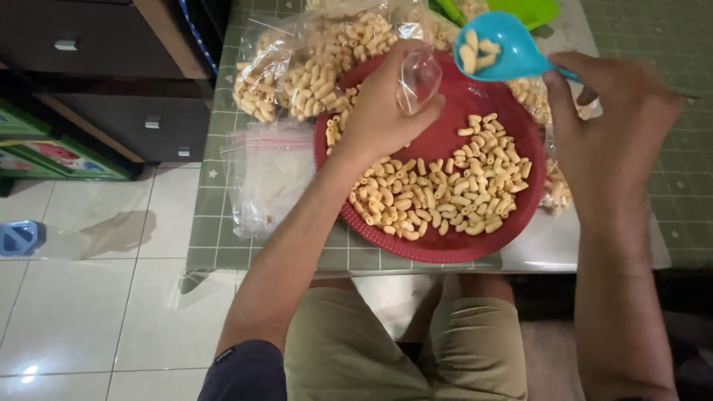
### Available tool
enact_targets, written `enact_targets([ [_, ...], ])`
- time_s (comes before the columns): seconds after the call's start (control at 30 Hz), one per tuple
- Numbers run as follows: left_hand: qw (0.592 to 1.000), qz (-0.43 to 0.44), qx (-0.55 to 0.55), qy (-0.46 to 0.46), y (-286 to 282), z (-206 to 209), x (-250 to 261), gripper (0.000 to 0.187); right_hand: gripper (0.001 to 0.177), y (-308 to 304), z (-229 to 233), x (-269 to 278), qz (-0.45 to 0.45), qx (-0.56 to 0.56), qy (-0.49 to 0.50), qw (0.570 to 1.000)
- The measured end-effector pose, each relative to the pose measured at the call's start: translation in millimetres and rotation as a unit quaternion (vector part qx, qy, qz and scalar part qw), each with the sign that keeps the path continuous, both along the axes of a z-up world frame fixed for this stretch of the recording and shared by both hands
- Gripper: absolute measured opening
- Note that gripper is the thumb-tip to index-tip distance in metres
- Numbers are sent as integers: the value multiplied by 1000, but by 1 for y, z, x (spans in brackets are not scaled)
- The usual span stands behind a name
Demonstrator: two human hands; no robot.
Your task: Manually portioning and packaging snacks into small plastic bags using a scoop.
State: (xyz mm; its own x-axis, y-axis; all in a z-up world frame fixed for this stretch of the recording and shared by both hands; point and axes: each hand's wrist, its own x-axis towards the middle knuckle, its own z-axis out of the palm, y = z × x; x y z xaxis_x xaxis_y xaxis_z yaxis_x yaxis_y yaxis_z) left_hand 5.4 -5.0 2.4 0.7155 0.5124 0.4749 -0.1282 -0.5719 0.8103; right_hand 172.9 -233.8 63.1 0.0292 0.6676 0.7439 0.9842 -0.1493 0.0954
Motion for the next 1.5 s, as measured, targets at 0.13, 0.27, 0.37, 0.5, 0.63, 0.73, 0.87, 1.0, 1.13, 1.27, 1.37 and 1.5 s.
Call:
enact_targets([
  [0.13, 999, -38, 1, -15, -9, 7, -6, 59, 11, 14, 12, -31, 6, 17, -49, 999],
  [0.27, 998, -45, -5, -37, -9, 6, -7, 52, 9, 15, 13, -39, -74, 31, -166, 983],
  [0.37, 1000, -24, -5, -17, -9, 12, -12, 51, 10, 13, 6, -30, -75, 37, -148, 985],
  [0.5, 999, -18, -31, -8, -6, 9, -9, 50, 13, 16, -14, 1, -80, 12, -110, 991],
  [0.63, 999, -3, -20, -45, -2, 4, -10, 47, 15, 31, -36, 21, -55, -14, -75, 996],
  [0.73, 997, 3, -32, -76, 1, 0, -11, 41, 22, 45, -53, 36, -44, -54, -36, 997],
  [0.87, 997, 19, -17, -73, 4, 2, -10, 42, 23, 72, -57, 47, -39, -116, -47, 991],
  [1.0, 996, 20, -26, -86, 2, 5, -10, 27, 23, 94, -61, 55, 5, -138, -83, 987],
  [1.13, 996, 39, -26, -71, 4, 3, -9, 33, 25, 99, -69, 56, 50, -122, -40, 990],
  [1.27, 998, 30, -39, -28, 1, 7, -8, 54, 19, 87, -82, 63, 50, -60, -50, 996],
  [1.37, 998, 11, -65, 5, 1, 7, -4, 71, 19, 84, -74, 55, 67, -29, 30, 997],
  [1.5, 998, 9, -39, 51, -2, 1, 2, 83, 26, 80, -65, 42, 89, -11, 225, 970],
])
